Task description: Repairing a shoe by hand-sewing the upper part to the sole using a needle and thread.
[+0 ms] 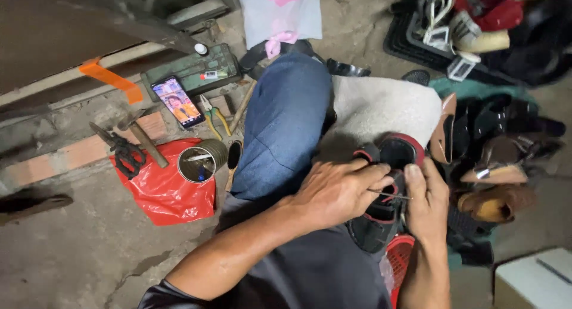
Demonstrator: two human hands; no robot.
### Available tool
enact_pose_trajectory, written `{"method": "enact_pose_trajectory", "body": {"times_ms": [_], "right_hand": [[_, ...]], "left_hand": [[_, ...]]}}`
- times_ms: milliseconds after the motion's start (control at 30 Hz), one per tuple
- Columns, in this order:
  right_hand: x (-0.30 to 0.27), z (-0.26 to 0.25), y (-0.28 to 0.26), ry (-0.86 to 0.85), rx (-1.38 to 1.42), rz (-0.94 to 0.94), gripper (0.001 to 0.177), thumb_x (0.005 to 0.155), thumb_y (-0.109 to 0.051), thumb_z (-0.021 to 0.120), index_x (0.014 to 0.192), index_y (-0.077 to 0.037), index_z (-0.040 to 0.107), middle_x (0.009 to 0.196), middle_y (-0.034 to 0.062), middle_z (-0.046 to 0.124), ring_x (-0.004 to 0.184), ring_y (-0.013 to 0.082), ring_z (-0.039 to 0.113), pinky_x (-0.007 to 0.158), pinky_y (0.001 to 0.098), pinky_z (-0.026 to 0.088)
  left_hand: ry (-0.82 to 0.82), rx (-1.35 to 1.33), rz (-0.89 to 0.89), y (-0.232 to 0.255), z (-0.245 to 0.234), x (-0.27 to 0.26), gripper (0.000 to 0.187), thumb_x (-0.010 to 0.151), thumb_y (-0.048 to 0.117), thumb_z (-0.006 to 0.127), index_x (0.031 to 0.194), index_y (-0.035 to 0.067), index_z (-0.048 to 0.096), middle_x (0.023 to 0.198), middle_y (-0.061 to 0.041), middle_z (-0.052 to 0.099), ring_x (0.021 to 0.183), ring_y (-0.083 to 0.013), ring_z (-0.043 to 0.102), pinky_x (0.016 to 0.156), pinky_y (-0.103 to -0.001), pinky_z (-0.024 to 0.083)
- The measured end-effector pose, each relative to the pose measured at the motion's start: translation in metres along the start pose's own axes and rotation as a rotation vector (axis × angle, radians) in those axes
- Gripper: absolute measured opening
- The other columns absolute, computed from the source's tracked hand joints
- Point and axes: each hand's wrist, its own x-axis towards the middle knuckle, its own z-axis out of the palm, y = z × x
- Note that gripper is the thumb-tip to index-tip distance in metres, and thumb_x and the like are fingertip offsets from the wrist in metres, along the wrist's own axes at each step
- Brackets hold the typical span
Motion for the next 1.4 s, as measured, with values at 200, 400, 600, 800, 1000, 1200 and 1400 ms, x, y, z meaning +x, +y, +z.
{"method": "enact_pose_trajectory", "body": {"times_ms": [200,400,600,800,1000,1200,1400], "right_hand": [[0.001,0.001,0.003,-0.034,0.115,0.090,0.008,0.102,-0.022,0.063,0.100,-0.014,0.061,0.082,-0.0079,0.044,0.078,0.0062,0.040,0.070,0.0242,0.035],[0.003,0.002,-0.012,-0.003,0.406,0.104,0.024,0.103,-0.018,0.058,0.121,-0.005,0.065,0.106,0.0002,0.065,0.097,0.0102,0.058,0.086,0.0270,0.048],[0.006,0.002,-0.004,-0.003,0.436,0.089,0.018,0.102,-0.025,0.058,0.104,-0.008,0.064,0.091,-0.0018,0.059,0.085,0.0094,0.054,0.075,0.0284,0.044],[0.003,0.011,-0.007,0.071,0.479,0.154,0.016,0.101,-0.022,0.060,0.105,-0.007,0.066,0.088,-0.0028,0.060,0.082,0.0088,0.052,0.073,0.0263,0.044],[0.003,0.012,-0.018,0.130,0.416,0.197,0.016,0.099,-0.023,0.064,0.090,-0.010,0.063,0.080,-0.0044,0.055,0.077,0.0091,0.048,0.070,0.0259,0.042],[0.005,0.012,-0.023,0.155,0.353,0.163,0.016,0.097,-0.022,0.065,0.087,-0.010,0.061,0.080,-0.0030,0.051,0.076,0.0114,0.045,0.071,0.0276,0.041],[0.005,0.010,-0.025,0.160,0.340,0.144,0.016,0.098,-0.021,0.064,0.086,-0.010,0.060,0.078,-0.0036,0.049,0.075,0.0115,0.044,0.072,0.0274,0.040]], "left_hand": [[0.038,0.145,0.180,0.006,-0.013,0.000,0.019,0.092,0.022,0.066,0.110,0.018,0.068,0.093,-0.007,0.072,0.072,-0.0354,0.070,0.056,-0.050,0.052],[0.110,0.262,0.050,0.011,-0.061,-0.019,0.023,0.099,0.019,0.062,0.122,0.023,0.066,0.107,0.001,0.062,0.083,-0.0192,0.066,0.060,-0.038,0.055],[0.075,0.141,0.082,0.042,-0.079,-0.021,0.031,0.104,0.008,0.053,0.135,0.009,0.058,0.126,-0.017,0.056,0.094,-0.0334,0.067,0.069,-0.047,0.051],[-0.071,0.190,0.133,0.045,-0.044,-0.004,0.041,0.102,0.015,0.056,0.143,0.018,0.057,0.119,-0.002,0.067,0.072,-0.0282,0.073,0.054,-0.042,0.059],[-0.089,0.259,0.050,0.035,-0.030,0.001,0.046,0.099,0.016,0.058,0.144,0.024,0.059,0.104,-0.001,0.065,0.061,-0.0331,0.069,0.042,-0.050,0.052],[-0.105,0.260,0.035,0.033,-0.030,0.002,0.048,0.097,0.015,0.056,0.144,0.023,0.058,0.116,-0.005,0.067,0.076,-0.0345,0.072,0.046,-0.050,0.054],[-0.097,0.252,0.036,0.033,-0.028,0.003,0.047,0.098,0.014,0.056,0.144,0.022,0.059,0.110,-0.004,0.067,0.067,-0.0342,0.069,0.044,-0.049,0.053]]}}
